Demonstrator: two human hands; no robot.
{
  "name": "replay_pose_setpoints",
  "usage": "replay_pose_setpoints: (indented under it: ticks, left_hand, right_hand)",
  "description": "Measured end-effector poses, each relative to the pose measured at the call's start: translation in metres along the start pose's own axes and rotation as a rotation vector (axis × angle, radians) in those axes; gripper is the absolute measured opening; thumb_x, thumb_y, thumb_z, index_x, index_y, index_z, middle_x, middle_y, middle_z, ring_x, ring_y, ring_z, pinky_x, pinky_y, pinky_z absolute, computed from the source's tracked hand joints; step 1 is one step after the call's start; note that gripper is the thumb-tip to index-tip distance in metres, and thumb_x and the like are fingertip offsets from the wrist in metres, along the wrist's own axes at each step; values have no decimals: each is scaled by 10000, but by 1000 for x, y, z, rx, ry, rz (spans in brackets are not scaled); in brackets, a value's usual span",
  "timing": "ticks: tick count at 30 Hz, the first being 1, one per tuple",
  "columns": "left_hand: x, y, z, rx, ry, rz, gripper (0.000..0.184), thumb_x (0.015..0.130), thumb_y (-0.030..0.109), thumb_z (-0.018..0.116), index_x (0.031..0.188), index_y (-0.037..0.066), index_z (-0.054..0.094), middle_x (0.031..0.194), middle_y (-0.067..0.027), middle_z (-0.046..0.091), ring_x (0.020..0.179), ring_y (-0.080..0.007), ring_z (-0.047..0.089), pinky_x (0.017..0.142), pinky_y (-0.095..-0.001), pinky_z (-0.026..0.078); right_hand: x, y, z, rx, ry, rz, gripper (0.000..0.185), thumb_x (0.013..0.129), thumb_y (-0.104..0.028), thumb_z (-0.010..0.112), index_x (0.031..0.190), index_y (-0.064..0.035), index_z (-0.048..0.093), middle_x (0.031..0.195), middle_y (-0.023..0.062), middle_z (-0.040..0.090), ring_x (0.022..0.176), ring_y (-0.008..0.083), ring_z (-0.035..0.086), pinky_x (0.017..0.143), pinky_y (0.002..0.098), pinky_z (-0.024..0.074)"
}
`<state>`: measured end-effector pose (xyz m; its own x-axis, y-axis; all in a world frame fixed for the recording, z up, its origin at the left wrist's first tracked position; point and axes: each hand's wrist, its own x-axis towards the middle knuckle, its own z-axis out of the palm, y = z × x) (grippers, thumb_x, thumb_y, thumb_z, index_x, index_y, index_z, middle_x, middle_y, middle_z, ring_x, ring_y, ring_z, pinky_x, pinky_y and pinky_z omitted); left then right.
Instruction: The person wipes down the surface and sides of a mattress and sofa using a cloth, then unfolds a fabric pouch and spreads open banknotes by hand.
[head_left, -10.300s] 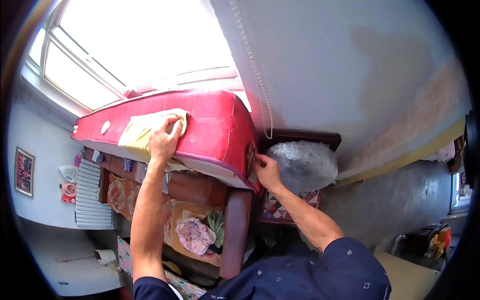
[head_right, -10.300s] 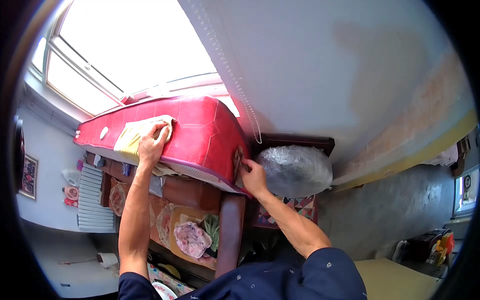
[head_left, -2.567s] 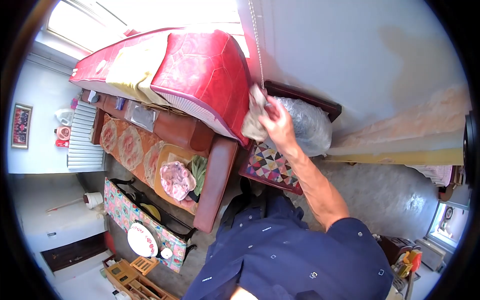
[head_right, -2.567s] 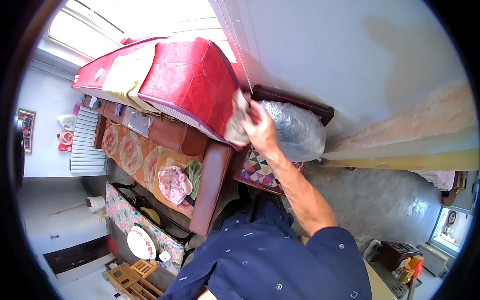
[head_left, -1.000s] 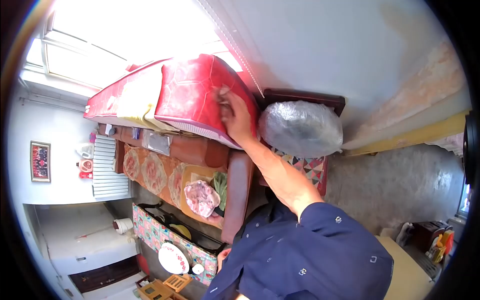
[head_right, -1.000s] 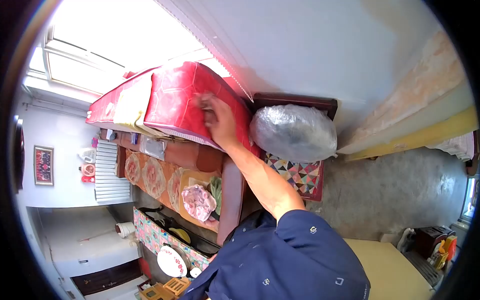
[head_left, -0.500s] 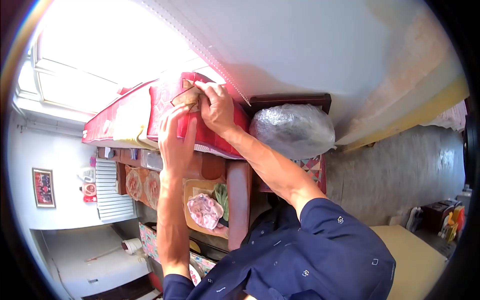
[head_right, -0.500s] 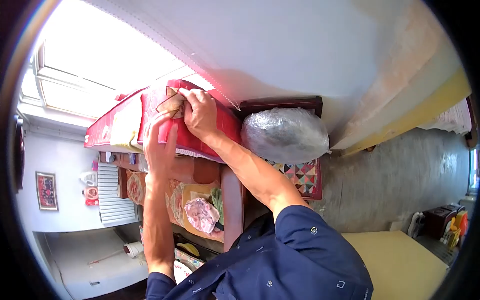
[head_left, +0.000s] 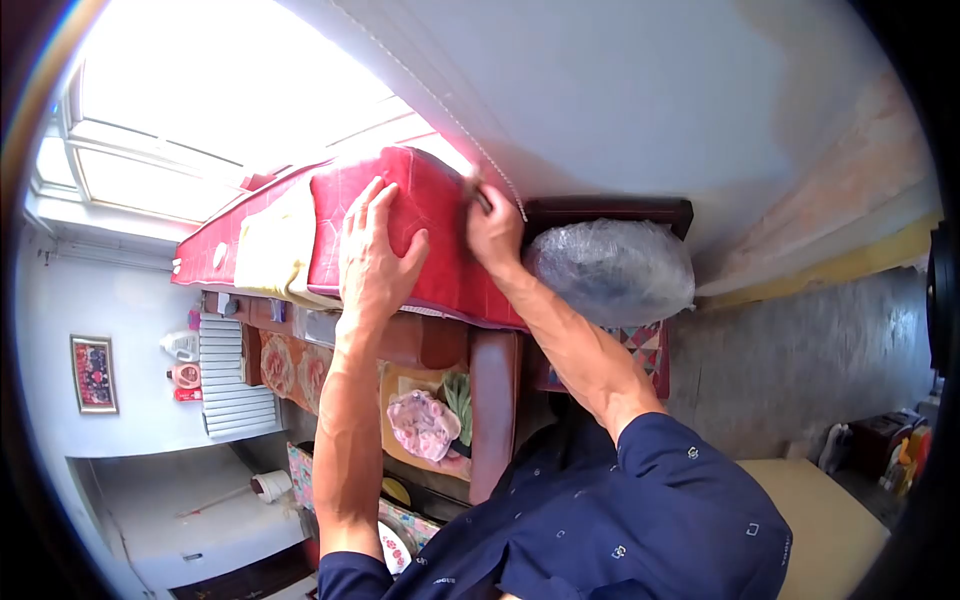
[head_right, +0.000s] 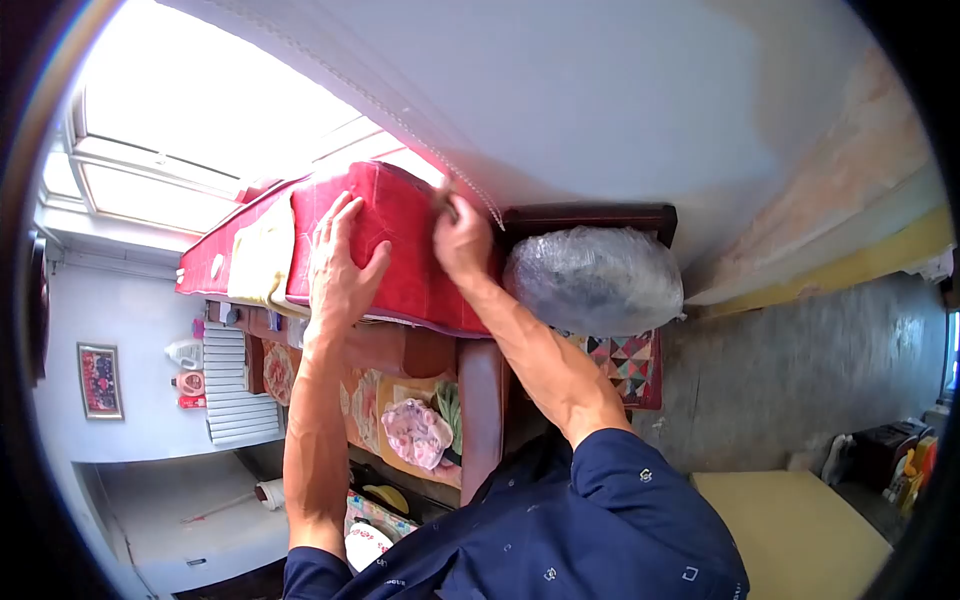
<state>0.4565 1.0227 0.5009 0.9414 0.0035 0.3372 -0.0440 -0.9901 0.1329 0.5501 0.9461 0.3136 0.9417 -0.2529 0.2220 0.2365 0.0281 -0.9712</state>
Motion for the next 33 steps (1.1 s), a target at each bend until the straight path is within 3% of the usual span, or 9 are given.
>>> replay_pose_setpoints:
  ticks: [5,9,11,12,15,22,25,29,33]
  left_hand:
    - [-1,-4,6,40,-6,117,594,897,179,701,1453,65,523,1567,-184,436,1458,-380,386,1197,-496,334]
    - [0,1,2,40,-39,124,525,900,165,696,1410,105,582,1573,-178,434,1463,-388,378,1192,-495,344]
    - [1,2,2,28,-38,125,506,898,162,696,1393,114,600,1573,-177,434,1463,-391,379,1190,-494,348]
    - [0,2,1,30,-38,113,497,895,157,697,1381,114,608,1571,-175,439,1464,-388,381,1189,-494,350]
    - [2,4,2,16,-33,103,478,890,153,699,1360,112,622,1566,-172,448,1461,-384,389,1186,-494,352]
    - [1,3,3,-9,-28,83,447,890,147,699,1332,109,646,1546,-169,477,1447,-379,415,1187,-491,349]
    - [1,3,1,-39,-20,73,438,892,148,701,1326,105,653,1536,-166,489,1445,-372,421,1187,-492,349]
    - [1,2,2,-21,-17,63,432,892,163,708,1319,109,665,1536,-160,495,1434,-353,442,1180,-469,369]
    - [3,2,2,-30,12,84,411,884,160,716,1289,102,674,1521,-160,507,1416,-358,455,1174,-474,372]
  right_hand:
    - [16,-66,0,26,21,-413,321,903,-62,664,1222,-45,693,1084,144,695,1032,344,658,910,414,508]
    - [-28,50,-10,-132,33,-237,312,898,-46,654,1210,-61,666,1085,159,668,1026,384,637,886,462,516]
    - [-67,110,-34,-402,-234,206,340,879,-135,655,1215,-91,656,1119,203,667,1068,428,625,900,498,521]
    - [-88,152,-43,-487,-415,157,336,883,-158,650,1214,-102,670,1136,227,681,1076,440,639,888,519,525]
    - [-106,132,-53,-447,-355,501,278,936,-129,610,1189,-66,707,1115,242,710,1068,440,669,910,487,542]
    - [-53,31,-20,-53,43,-86,284,926,-3,594,1203,-19,652,1158,202,698,1097,394,656,925,455,516]
    - [-45,63,-16,-1,-20,-137,316,920,29,573,1223,-31,639,1185,170,688,1127,372,638,965,441,496]
    - [-136,235,-3,-63,-67,346,247,911,-106,587,1112,-37,713,1052,213,733,1035,402,694,883,445,540]
    - [-162,194,-46,-232,-196,375,248,909,-172,581,1053,-50,742,991,246,730,985,407,716,840,435,558]
